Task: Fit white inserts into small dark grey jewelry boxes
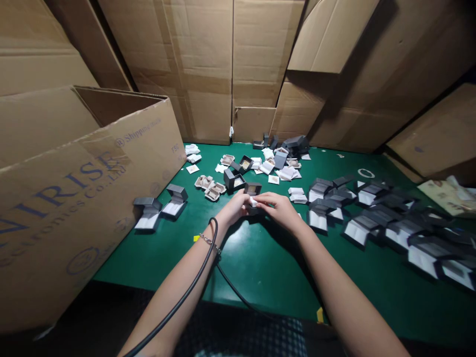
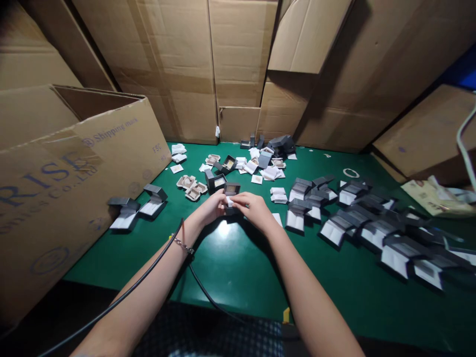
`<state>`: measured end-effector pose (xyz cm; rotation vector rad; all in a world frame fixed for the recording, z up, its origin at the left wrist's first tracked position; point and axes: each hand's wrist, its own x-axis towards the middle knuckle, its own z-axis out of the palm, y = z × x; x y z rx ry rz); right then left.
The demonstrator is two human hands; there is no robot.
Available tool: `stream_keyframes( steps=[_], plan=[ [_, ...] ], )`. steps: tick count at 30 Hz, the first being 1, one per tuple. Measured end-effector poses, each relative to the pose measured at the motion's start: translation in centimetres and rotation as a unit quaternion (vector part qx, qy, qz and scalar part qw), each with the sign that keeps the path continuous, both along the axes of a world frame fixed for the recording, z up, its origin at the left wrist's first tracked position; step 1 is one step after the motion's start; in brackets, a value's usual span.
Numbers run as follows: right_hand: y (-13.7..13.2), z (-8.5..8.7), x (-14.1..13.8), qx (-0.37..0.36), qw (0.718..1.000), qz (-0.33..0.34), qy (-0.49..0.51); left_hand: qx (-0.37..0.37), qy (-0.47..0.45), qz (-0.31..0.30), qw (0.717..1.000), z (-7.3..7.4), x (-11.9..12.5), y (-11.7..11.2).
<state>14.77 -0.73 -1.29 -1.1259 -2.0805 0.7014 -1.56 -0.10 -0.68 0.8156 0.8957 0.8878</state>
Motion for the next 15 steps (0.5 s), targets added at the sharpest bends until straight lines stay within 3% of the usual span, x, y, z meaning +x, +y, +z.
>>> stream_keyframes(
  steps=[6, 15],
  plan=[
    [0.18, 0.23, 0.41, -0.09, 0.995, 0.005, 0.052, -0.028, 0.004, 0.026, 0.999, -0.32, -0.02, 0.19],
    [0.34, -0.13, 0.35, -0.109, 0.99, -0.034, 0.08, -0.011, 0.036, 0.031, 0.999, -0.44, 0.19, 0.09]
  ],
)
